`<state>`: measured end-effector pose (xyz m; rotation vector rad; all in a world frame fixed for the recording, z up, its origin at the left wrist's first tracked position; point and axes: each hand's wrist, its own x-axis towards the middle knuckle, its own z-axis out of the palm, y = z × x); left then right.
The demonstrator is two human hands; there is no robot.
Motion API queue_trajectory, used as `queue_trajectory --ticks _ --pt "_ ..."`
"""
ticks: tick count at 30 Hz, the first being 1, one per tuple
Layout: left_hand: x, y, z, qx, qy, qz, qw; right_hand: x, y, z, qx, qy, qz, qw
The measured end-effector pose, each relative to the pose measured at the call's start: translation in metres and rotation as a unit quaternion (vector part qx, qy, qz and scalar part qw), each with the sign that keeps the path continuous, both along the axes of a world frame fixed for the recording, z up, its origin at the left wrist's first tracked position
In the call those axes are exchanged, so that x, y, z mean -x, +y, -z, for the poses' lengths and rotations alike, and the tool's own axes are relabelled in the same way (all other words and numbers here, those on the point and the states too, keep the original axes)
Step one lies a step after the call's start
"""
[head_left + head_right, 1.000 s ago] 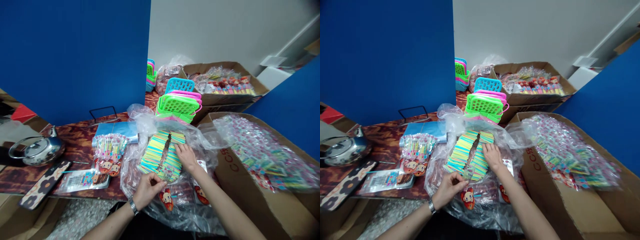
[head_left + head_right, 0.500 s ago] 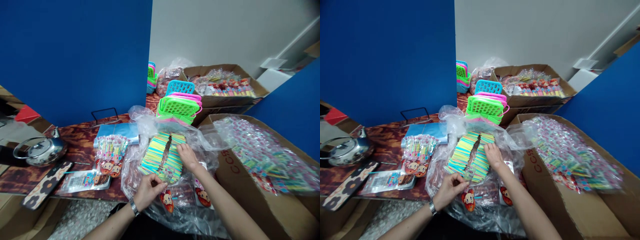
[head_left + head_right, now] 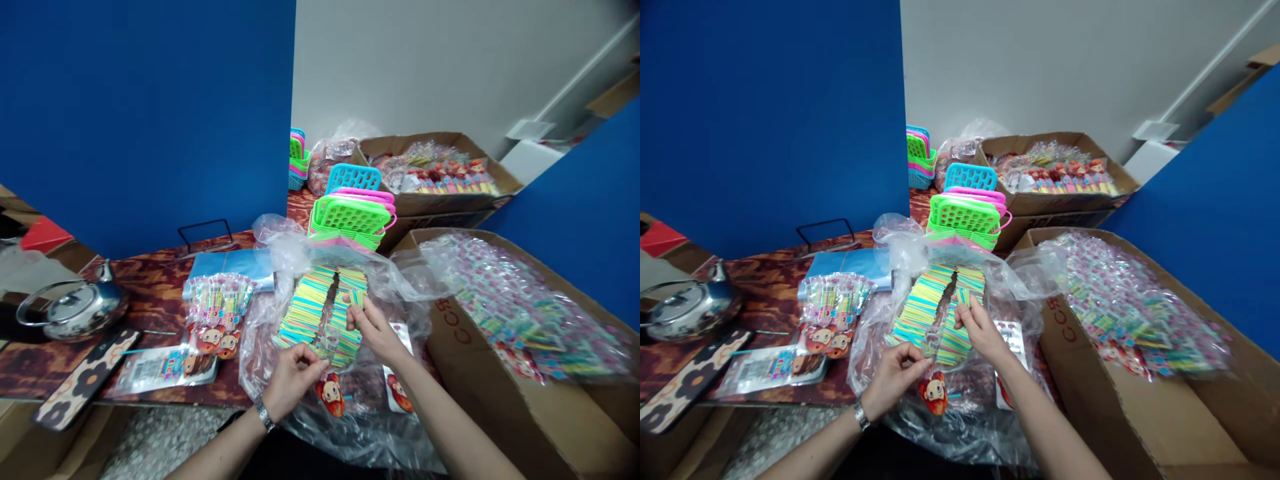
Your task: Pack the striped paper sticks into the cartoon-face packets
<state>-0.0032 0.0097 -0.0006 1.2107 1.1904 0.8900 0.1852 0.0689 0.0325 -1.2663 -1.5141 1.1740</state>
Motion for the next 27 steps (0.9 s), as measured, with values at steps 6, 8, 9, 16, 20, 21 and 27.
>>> queue_trajectory --ticks 6,8,9,16,20,21,27 --pt "-0.001 0.005 -0.010 -0.057 0.053 -0.031 0.996 0.022 -0.007 -0.027 -0.026 0.187 0.086 0.978" --pt "-0.003 0.007 -0.012 -0.073 0.074 -0.040 0.994 0.032 -0.011 -0.038 -0.053 0.206 0.104 0.971" --pt "-0.004 0.008 -0.013 -0.079 0.082 -0.044 0.993 0.037 -0.014 -0.041 -0.065 0.203 0.109 0.971" --pt "-0.009 0.010 -0.015 -0.103 0.090 -0.057 0.989 0.055 -0.024 -0.038 -0.120 0.138 0.115 0.976" --pt "-0.008 0.009 -0.016 -0.115 0.090 -0.063 0.987 0.057 -0.026 -0.032 -0.138 0.070 0.124 0.980" --pt "-0.008 0.009 -0.016 -0.118 0.090 -0.064 0.987 0.057 -0.028 -0.032 -0.135 0.047 0.118 0.983" --pt "0.003 0.014 -0.020 -0.228 0.110 -0.040 0.967 0.040 -0.037 -0.035 -0.191 -0.095 0.051 0.976"
